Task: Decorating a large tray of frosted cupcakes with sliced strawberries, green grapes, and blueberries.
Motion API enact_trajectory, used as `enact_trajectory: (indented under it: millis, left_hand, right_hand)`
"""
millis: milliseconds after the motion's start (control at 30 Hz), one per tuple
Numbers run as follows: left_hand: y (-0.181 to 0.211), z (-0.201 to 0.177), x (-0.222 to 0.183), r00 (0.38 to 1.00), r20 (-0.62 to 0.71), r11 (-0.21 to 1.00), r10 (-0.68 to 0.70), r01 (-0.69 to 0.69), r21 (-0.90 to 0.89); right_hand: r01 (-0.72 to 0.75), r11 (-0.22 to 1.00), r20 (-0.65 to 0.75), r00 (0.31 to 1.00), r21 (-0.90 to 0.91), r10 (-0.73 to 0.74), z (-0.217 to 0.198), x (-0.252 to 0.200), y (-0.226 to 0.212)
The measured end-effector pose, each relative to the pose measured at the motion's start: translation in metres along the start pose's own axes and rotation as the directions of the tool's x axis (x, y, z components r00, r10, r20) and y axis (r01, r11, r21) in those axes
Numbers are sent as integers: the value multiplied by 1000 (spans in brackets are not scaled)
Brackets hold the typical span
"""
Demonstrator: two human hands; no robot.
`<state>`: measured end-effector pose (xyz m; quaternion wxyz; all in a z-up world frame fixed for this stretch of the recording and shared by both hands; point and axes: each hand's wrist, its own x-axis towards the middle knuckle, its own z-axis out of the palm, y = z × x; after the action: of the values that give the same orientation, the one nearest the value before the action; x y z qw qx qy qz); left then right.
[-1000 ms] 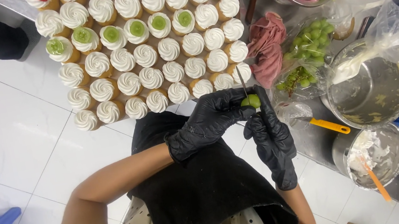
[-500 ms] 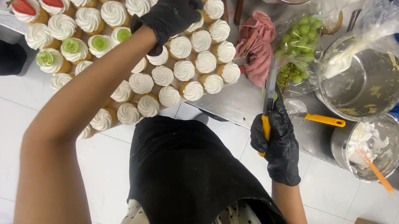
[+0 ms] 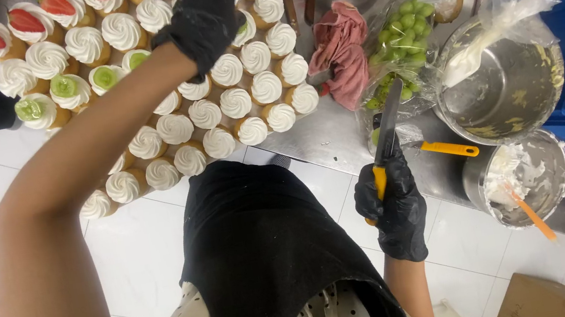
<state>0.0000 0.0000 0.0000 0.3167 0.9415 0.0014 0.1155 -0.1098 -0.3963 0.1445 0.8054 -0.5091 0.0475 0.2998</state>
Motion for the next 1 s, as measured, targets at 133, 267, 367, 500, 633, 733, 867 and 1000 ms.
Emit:
enact_trajectory:
  millis: [133, 267, 367, 500, 633, 733, 867, 1000]
  left_hand:
    - [102, -13, -34, 968, -93, 944, 232, -247, -219]
    - [177, -9, -71, 833, 445, 316, 328, 348, -883]
    - [166, 29, -84, 941, 289, 333, 178, 219, -917]
    - [141, 8, -55, 914, 396, 134, 85, 383, -914]
    - [53, 13, 18, 994, 76, 803, 78, -17, -595]
    - [3, 24, 59, 996, 19, 893, 89, -71, -445]
    - [-11, 24, 78, 963, 250, 982, -101, 137, -131]
    - [-51, 63, 86, 981, 192, 999, 13, -3, -48]
  right_hand:
    - [-73, 997, -2, 997, 40, 73, 18, 5, 0]
    - [-194, 978, 95, 978, 73, 187, 10, 21, 16]
    - [-265, 961, 155, 955, 74, 252, 21, 36, 14]
    - [-251, 961, 151, 961, 117, 233, 14, 40, 14]
    - [-192, 963, 78, 981, 190, 180, 27, 33, -1]
    - [-145, 971, 94, 987, 191, 129, 19, 26, -3]
    - [-82, 977, 34, 996, 195, 77, 16, 16, -8]
    - [-31, 977, -16, 999, 213, 35, 0, 8, -7]
